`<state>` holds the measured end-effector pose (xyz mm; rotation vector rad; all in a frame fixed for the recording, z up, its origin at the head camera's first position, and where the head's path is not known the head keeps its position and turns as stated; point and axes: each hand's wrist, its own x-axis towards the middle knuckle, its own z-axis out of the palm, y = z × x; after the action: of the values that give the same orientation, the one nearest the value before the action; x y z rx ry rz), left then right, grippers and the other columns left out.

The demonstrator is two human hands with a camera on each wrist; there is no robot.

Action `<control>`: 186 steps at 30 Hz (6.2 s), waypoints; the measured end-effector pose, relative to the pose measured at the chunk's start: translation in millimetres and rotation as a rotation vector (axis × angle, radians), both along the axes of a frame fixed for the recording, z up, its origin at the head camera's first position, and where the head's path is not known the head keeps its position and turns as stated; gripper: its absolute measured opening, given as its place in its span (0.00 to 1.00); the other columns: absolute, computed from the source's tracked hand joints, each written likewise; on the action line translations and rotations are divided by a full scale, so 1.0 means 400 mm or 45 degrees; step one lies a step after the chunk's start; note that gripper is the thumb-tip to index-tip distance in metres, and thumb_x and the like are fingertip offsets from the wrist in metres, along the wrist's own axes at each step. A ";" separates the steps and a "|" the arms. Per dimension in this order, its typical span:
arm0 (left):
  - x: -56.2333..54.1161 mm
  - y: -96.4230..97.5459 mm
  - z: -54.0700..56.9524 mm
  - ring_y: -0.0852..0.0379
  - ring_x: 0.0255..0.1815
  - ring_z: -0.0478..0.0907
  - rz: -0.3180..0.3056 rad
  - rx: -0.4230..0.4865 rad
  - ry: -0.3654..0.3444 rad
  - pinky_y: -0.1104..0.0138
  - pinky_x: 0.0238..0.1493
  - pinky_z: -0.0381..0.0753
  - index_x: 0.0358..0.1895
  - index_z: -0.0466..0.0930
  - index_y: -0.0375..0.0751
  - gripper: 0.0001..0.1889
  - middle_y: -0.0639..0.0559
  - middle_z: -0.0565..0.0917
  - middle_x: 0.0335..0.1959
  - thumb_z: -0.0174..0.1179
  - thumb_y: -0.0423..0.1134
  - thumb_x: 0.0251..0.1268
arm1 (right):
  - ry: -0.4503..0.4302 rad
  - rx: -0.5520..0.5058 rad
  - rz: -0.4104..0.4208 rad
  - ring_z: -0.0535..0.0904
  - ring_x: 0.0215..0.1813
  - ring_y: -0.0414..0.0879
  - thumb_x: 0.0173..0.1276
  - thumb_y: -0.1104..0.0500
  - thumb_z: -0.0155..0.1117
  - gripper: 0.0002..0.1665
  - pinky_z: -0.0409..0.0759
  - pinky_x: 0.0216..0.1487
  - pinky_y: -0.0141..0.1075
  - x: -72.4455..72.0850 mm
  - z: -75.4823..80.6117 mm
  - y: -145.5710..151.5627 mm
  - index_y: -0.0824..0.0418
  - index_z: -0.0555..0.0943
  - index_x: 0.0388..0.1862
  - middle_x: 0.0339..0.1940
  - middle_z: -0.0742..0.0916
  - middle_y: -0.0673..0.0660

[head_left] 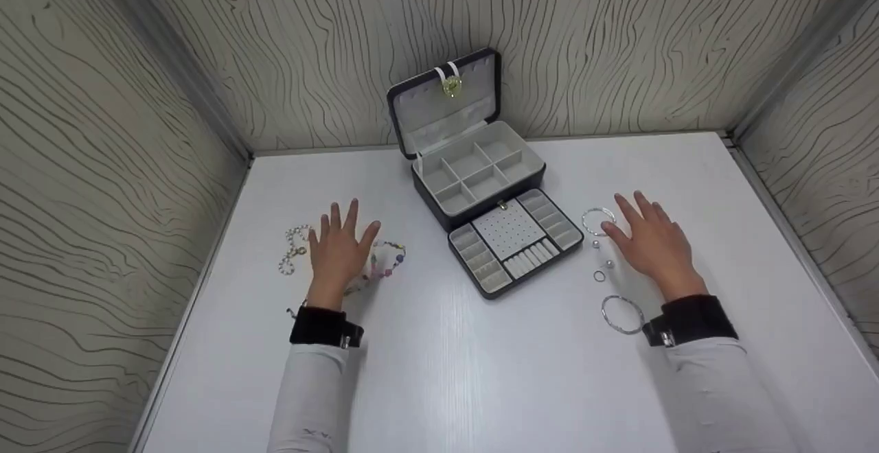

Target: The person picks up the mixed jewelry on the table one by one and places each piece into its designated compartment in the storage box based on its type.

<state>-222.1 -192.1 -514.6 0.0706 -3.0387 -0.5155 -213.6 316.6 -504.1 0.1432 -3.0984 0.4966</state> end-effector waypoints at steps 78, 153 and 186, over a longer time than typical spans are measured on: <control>0.168 0.259 -0.120 0.42 0.62 0.73 -0.294 0.471 -0.124 0.54 0.62 0.71 0.71 0.60 0.25 0.26 0.33 0.77 0.59 0.49 0.33 0.73 | -0.264 -0.422 -0.003 0.79 0.52 0.66 0.72 0.57 0.57 0.26 0.76 0.52 0.55 0.106 -0.094 -0.269 0.75 0.72 0.60 0.53 0.81 0.75; 0.098 0.227 -0.147 0.52 0.32 0.76 -0.008 0.691 -0.060 0.56 0.37 0.77 0.63 0.74 0.37 0.26 0.47 0.81 0.33 0.59 0.28 0.58 | -0.168 -0.273 -0.148 0.74 0.55 0.68 0.69 0.66 0.60 0.24 0.72 0.57 0.57 0.104 -0.100 -0.144 0.75 0.72 0.61 0.53 0.73 0.74; 0.093 0.220 -0.147 0.54 0.30 0.75 -0.018 0.767 -0.103 0.60 0.34 0.75 0.64 0.74 0.36 0.27 0.47 0.81 0.34 0.58 0.27 0.57 | 0.082 -0.545 -0.142 0.79 0.40 0.54 0.65 0.69 0.61 0.11 0.78 0.40 0.43 0.095 -0.091 -0.199 0.70 0.84 0.44 0.37 0.83 0.62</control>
<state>-184.8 -104.2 -573.5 0.0965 -2.8363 -1.4345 -175.6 237.2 -540.6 -0.0158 -2.8350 1.1021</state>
